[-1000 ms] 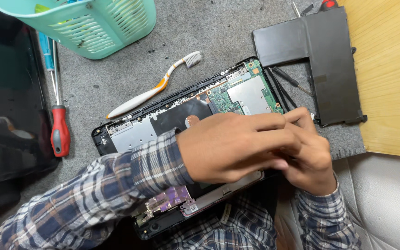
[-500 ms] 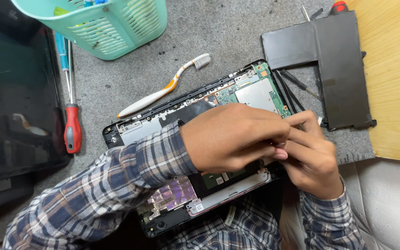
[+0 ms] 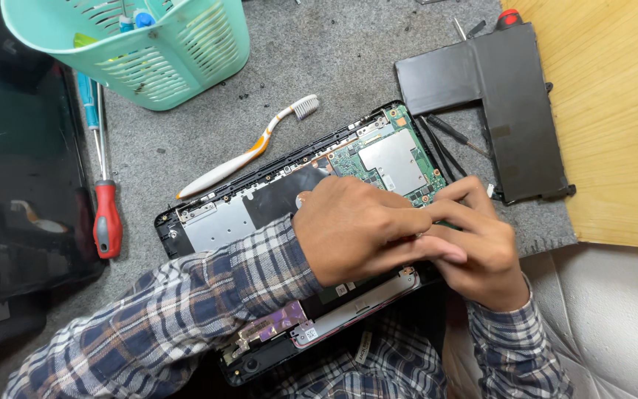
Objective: The person uses a red plastic spudger to carefully pry and disconnect ribbon cables and connectors on a laptop motherboard. They work on multiple connection points across the board, lifting and separating components without fully removing them.
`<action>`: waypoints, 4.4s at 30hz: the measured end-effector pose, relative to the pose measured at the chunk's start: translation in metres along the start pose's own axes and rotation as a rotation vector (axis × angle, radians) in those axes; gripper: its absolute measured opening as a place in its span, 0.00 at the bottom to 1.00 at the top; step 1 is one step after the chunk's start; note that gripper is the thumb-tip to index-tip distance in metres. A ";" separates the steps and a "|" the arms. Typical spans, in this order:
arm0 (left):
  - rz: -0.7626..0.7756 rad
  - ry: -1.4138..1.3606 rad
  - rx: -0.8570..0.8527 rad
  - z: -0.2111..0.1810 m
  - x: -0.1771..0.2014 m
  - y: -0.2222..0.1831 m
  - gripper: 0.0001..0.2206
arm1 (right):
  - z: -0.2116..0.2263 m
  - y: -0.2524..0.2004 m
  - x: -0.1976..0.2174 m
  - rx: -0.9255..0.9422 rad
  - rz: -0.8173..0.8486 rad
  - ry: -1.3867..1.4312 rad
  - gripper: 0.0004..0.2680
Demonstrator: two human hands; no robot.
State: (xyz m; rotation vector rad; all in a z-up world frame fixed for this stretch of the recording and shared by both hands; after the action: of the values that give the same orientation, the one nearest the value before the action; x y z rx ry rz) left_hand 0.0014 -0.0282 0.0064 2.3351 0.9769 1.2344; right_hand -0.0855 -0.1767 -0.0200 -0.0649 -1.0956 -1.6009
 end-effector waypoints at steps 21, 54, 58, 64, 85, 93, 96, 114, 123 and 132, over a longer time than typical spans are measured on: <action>-0.167 0.051 -0.077 0.005 0.000 -0.005 0.24 | 0.023 0.012 0.010 0.120 0.071 -0.321 0.09; 0.025 0.082 -0.032 0.010 -0.002 0.002 0.22 | 0.028 0.015 0.013 -0.014 0.197 -0.132 0.05; 0.027 0.116 -0.042 0.009 -0.003 0.002 0.24 | 0.017 0.016 0.010 -0.017 0.201 -0.051 0.05; 0.105 0.166 0.018 0.012 -0.006 0.004 0.25 | 0.007 0.023 0.010 -0.028 0.251 0.099 0.02; 0.049 0.242 -0.041 0.004 -0.009 0.002 0.24 | 0.011 0.021 0.009 -0.062 0.128 0.168 0.06; 0.021 0.235 -0.044 0.000 -0.008 0.003 0.25 | 0.014 0.023 0.011 -0.045 0.110 0.150 0.07; 0.019 0.197 -0.047 0.001 -0.008 0.003 0.24 | 0.010 0.020 0.010 -0.054 0.112 0.156 0.06; 0.208 -0.208 -0.170 -0.011 0.015 0.017 0.06 | 0.005 0.008 0.012 -0.009 0.064 0.181 0.09; -0.019 0.018 -0.073 -0.007 -0.005 0.006 0.13 | 0.013 0.017 0.011 -0.074 0.040 0.159 0.03; 0.194 -0.400 -0.068 0.010 0.014 0.018 0.07 | 0.011 0.013 0.013 -0.105 0.180 0.081 0.02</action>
State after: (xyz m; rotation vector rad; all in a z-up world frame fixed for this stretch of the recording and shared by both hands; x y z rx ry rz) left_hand 0.0228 -0.0310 0.0196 2.5303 0.5785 0.7957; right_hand -0.0848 -0.1785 0.0014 -0.1622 -0.9167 -1.4852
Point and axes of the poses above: each hand's wrist, its own y-axis towards the middle knuckle, its own x-axis out of the back of the hand, z = x × y, the point moved 3 cm from there along y, towards the middle knuckle, and after that the axes turned 11 degrees about -z, right-handed, at the moved point
